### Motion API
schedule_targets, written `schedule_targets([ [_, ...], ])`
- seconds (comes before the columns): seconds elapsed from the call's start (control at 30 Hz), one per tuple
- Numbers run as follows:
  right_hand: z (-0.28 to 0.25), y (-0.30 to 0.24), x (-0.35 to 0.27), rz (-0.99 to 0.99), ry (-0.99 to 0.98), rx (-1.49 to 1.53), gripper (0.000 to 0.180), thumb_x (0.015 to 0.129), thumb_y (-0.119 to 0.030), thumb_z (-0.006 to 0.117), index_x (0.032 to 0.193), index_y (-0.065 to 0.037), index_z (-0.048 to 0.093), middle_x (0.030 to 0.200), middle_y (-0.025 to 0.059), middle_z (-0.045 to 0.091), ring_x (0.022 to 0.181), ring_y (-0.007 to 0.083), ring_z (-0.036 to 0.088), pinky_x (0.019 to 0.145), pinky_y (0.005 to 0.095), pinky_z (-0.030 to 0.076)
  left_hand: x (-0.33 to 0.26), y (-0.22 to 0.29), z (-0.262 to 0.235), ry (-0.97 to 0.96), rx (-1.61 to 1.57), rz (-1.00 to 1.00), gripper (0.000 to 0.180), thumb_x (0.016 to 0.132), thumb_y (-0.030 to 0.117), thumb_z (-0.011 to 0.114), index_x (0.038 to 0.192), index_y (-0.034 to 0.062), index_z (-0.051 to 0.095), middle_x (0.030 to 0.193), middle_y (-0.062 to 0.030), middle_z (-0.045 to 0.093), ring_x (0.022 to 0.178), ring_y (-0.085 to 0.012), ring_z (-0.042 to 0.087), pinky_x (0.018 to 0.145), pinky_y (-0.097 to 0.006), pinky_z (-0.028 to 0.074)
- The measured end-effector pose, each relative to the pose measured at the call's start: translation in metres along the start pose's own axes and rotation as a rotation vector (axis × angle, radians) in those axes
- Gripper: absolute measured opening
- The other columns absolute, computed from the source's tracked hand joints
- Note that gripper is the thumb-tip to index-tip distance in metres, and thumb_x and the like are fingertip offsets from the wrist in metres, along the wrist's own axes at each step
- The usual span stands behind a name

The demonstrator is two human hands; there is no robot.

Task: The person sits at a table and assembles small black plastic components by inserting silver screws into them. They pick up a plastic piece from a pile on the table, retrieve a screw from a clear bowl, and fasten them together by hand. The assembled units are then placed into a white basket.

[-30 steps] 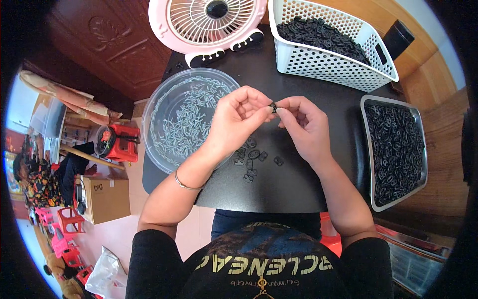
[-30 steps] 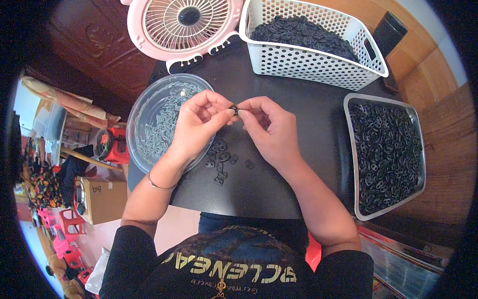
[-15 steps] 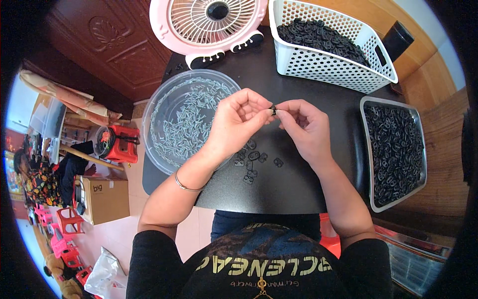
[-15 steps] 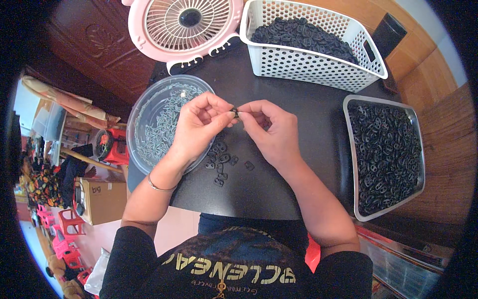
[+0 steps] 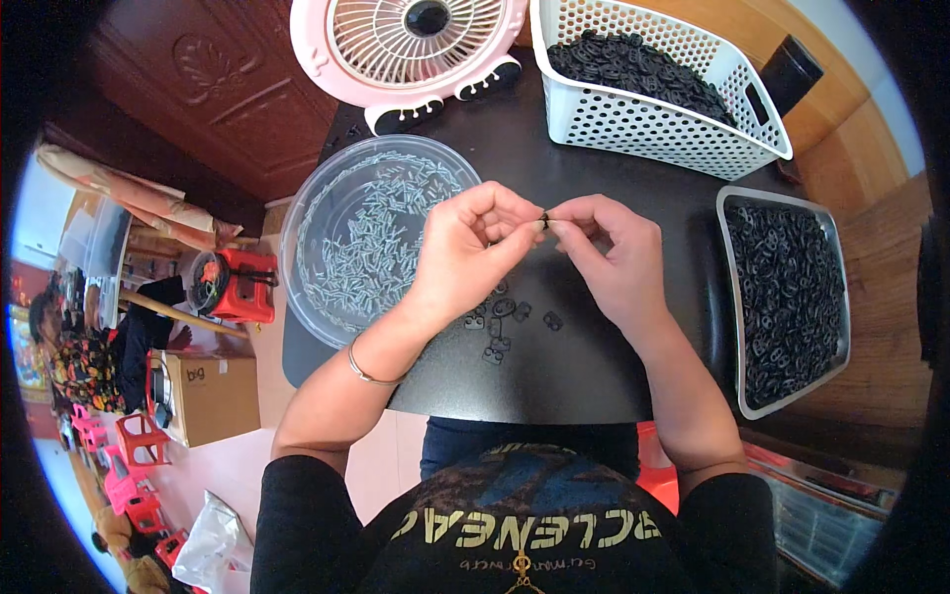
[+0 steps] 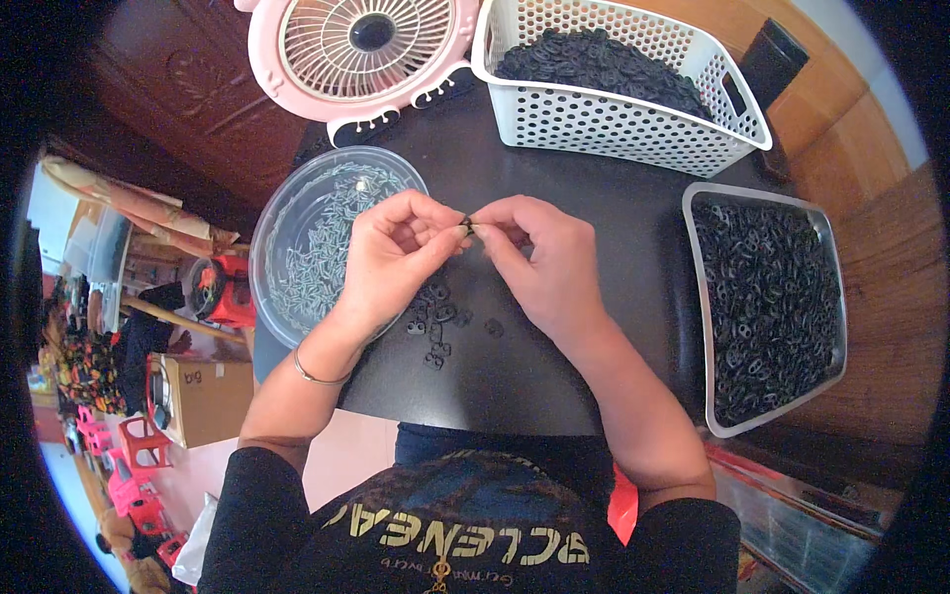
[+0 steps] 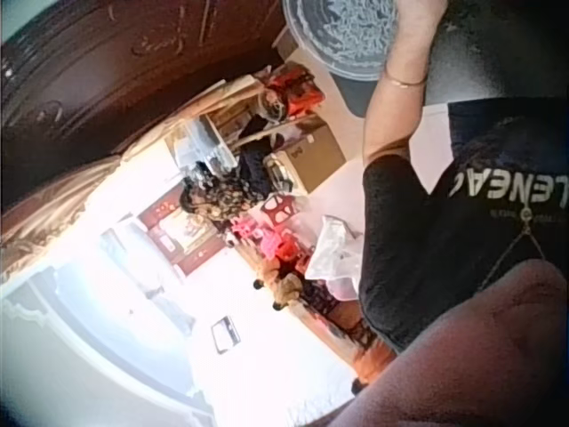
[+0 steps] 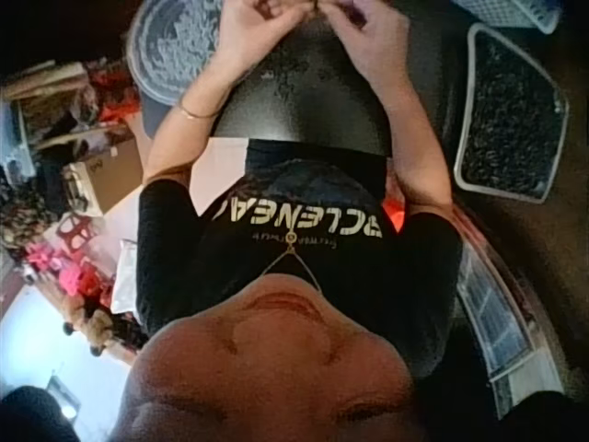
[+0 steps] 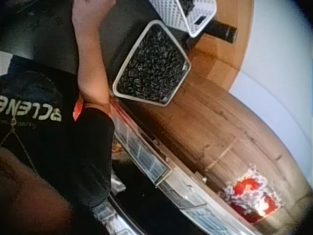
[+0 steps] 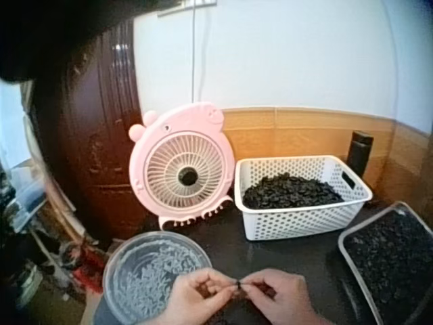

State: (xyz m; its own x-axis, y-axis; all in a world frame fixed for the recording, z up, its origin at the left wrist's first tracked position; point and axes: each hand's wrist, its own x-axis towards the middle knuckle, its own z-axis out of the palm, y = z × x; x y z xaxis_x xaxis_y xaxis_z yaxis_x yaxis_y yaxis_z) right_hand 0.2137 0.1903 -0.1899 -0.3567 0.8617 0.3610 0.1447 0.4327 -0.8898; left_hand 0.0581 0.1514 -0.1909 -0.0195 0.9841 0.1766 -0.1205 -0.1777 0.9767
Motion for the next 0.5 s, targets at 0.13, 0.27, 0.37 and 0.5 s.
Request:
schedule_targets([
  [0.13,0.001,0.000,-0.001,-0.128,0.064,-0.108,0.011,0.073,0.000,0.061,0.084,-0.002,0.062,0.074,0.0094,0.061,0.064,0.0163,0.061,0.057,0.0246,0.048,0.004,-0.001,-0.001,-0.028,-0.164,-0.034,0.011,0.080,-0.004,0.055,0.091,-0.0021,0.052,0.083,-0.0070,0.060,0.076,-0.0108,0.060,0.070,-0.021,0.050],
  [0.27,0.001,0.001,0.002,-0.372,0.154,-0.212,0.012,0.071,0.001,0.062,0.082,-0.004,0.061,0.077,0.0094,0.060,0.067,0.0203,0.061,0.056,0.0267,0.048,0.008,0.011,-0.002,-0.014,-0.392,-0.175,0.012,0.083,0.003,0.055,0.095,-0.0008,0.052,0.085,-0.0074,0.060,0.076,-0.0150,0.062,0.070,-0.024,0.052],
  [0.37,0.000,0.000,0.003,-0.476,0.162,-0.249,0.015,0.069,0.002,0.063,0.082,-0.005,0.061,0.079,0.0091,0.060,0.068,0.0219,0.060,0.057,0.0277,0.048,0.008,0.008,-0.008,-0.132,-0.419,-0.275,0.012,0.084,0.004,0.054,0.095,-0.0004,0.052,0.085,-0.0079,0.060,0.075,-0.0154,0.062,0.070,-0.024,0.052],
  [0.5,0.001,0.003,0.004,-0.493,0.168,-0.249,0.017,0.069,0.004,0.064,0.083,-0.005,0.061,0.079,0.0086,0.060,0.067,0.0204,0.061,0.057,0.0269,0.049,0.008,0.006,-0.011,-0.123,-0.395,-0.250,0.011,0.083,0.002,0.054,0.094,0.0000,0.053,0.085,-0.0089,0.061,0.075,-0.0149,0.062,0.068,-0.023,0.052],
])
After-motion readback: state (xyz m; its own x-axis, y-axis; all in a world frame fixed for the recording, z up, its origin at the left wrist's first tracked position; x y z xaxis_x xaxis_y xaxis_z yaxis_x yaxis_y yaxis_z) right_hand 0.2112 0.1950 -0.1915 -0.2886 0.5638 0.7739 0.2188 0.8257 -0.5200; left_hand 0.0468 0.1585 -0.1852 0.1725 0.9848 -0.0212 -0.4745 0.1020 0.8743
